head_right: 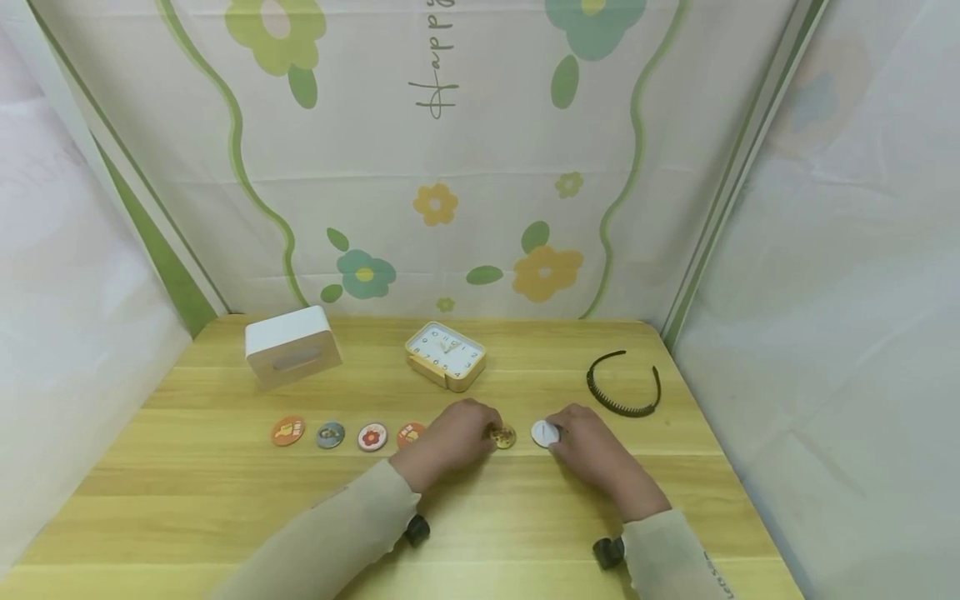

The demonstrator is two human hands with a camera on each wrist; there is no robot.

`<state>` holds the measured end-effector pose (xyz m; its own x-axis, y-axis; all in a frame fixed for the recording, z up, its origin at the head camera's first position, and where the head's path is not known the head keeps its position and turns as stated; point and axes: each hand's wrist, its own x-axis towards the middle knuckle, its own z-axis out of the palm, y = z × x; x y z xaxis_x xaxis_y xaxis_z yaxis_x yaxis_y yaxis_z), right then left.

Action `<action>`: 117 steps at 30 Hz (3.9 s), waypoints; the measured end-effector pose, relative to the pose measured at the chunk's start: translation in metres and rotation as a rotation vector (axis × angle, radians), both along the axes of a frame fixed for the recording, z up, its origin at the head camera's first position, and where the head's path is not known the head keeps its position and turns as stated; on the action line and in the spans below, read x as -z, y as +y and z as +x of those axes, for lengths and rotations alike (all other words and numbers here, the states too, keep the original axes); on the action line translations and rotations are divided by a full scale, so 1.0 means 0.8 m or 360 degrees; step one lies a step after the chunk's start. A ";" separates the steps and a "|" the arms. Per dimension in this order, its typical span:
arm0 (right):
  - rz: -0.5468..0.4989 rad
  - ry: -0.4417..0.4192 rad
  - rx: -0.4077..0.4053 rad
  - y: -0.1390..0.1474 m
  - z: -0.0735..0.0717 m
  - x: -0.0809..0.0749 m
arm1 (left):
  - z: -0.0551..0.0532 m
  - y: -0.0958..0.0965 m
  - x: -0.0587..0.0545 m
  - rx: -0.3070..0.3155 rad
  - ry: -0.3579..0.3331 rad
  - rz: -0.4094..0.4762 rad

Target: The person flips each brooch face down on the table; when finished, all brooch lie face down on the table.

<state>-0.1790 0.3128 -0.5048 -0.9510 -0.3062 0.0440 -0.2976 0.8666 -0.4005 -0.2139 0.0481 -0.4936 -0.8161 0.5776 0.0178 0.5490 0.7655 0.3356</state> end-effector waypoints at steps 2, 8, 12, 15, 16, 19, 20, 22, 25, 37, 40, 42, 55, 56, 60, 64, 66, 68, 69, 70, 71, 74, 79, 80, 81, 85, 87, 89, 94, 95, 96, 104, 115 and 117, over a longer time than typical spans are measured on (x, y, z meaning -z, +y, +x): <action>-0.0024 -0.0002 0.0013 0.000 0.000 0.001 | 0.000 0.002 0.001 -0.0001 -0.0003 -0.0006; -0.0135 0.0022 0.0030 -0.009 -0.001 0.002 | 0.000 0.003 0.002 -0.0001 -0.0009 0.0009; -0.0181 0.0008 -0.0017 -0.024 -0.005 0.001 | 0.000 0.001 0.002 0.0000 0.0010 0.0034; -0.0190 -0.0028 -0.0058 -0.036 -0.009 0.001 | 0.002 0.000 0.000 0.0013 0.0024 0.0048; -0.0184 -0.0034 -0.0073 -0.039 -0.010 0.001 | 0.002 -0.001 0.000 0.0016 0.0027 0.0055; -0.0153 -0.0022 -0.0107 -0.048 -0.012 0.003 | 0.002 -0.001 0.001 0.0025 0.0032 0.0068; -0.0145 -0.0018 -0.0108 -0.051 -0.012 0.004 | 0.002 -0.001 0.002 0.0028 0.0029 0.0072; -0.0139 -0.0013 -0.0105 -0.054 -0.013 0.005 | 0.001 -0.001 0.003 0.0032 0.0026 0.0079; -0.0156 0.0000 -0.0129 -0.059 -0.013 0.005 | -0.001 -0.001 0.006 0.0037 0.0023 0.0073; -0.0095 0.0101 -0.0214 -0.066 -0.014 0.006 | 0.000 -0.001 0.003 0.0184 0.0204 -0.0083; -0.0077 0.0105 -0.0232 -0.066 -0.014 0.006 | 0.003 -0.001 -0.003 0.0187 0.0212 -0.0121; -0.0062 0.0111 -0.0236 -0.066 -0.013 0.006 | 0.004 0.000 -0.005 0.0187 0.0219 -0.0133; 0.0058 0.0242 -0.0310 -0.069 -0.008 0.004 | 0.001 -0.001 0.000 0.0224 0.0252 -0.0128; 0.0051 0.0259 -0.0312 -0.068 -0.008 0.004 | 0.001 -0.001 0.000 0.0226 0.0249 -0.0123; 0.0026 0.0297 -0.0293 -0.066 -0.007 0.004 | 0.000 -0.002 0.000 0.0229 0.0251 -0.0109; -0.0002 0.0245 -0.0220 -0.064 -0.006 0.003 | 0.000 -0.003 0.001 0.0234 0.0260 -0.0096; -0.0015 0.0210 -0.0178 -0.064 -0.006 0.003 | 0.000 -0.003 0.001 0.0237 0.0262 -0.0091; -0.0038 0.0176 -0.0126 -0.064 -0.006 0.003 | -0.001 -0.003 0.001 0.0235 0.0253 -0.0079; -0.0044 0.0169 -0.0109 -0.064 -0.005 0.003 | -0.001 -0.003 0.001 0.0232 0.0248 -0.0077; -0.0053 0.0165 -0.0095 -0.064 -0.005 0.003 | -0.001 -0.002 0.000 0.0228 0.0246 -0.0076; -0.0058 0.0168 -0.0080 -0.064 -0.005 0.003 | -0.001 -0.002 0.000 0.0217 0.0240 -0.0065; -0.0092 0.0188 -0.0039 -0.064 -0.003 0.002 | -0.002 0.000 0.000 0.0181 0.0232 -0.0038; -0.0211 0.0199 0.0019 -0.063 -0.002 0.000 | -0.002 0.002 0.001 0.0119 0.0178 0.0038; -0.0238 0.0195 0.0022 -0.064 -0.002 0.000 | -0.003 0.002 0.001 0.0107 0.0163 0.0058; -0.0266 0.0182 0.0021 -0.064 -0.002 0.000 | -0.003 0.003 0.002 0.0094 0.0145 0.0075; -0.0284 0.0142 0.0006 -0.066 -0.004 0.002 | -0.007 0.004 0.005 0.0053 0.0104 0.0112; -0.0260 0.0131 -0.0002 -0.067 -0.005 0.003 | -0.009 0.004 0.007 0.0042 0.0089 0.0114; -0.0227 0.0142 -0.0017 -0.068 -0.006 0.004 | -0.010 0.005 0.008 0.0040 0.0075 0.0121; -0.0162 0.0191 -0.0055 -0.071 -0.007 0.002 | -0.013 0.007 0.009 0.0023 0.0045 0.0158; -0.0152 0.0192 -0.0055 -0.071 -0.007 0.002 | -0.013 0.007 0.009 0.0007 0.0037 0.0167; -0.0139 0.0194 -0.0055 -0.071 -0.007 0.002 | -0.012 0.007 0.009 -0.0013 0.0023 0.0179; -0.0155 0.0108 0.0004 -0.071 -0.009 0.002 | -0.009 0.005 0.007 -0.0095 -0.0093 0.0281; -0.0280 -0.0031 0.0054 -0.065 -0.014 0.009 | -0.010 0.006 0.004 -0.0059 -0.0171 0.0303; -0.0265 -0.0034 0.0050 -0.065 -0.015 0.009 | -0.010 0.006 0.004 -0.0047 -0.0169 0.0292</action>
<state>-0.1907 0.2610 -0.5122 -0.9612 -0.2662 0.0716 -0.2612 0.7965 -0.5453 -0.2221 0.0532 -0.4969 -0.8356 0.5482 0.0334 0.4812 0.7013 0.5260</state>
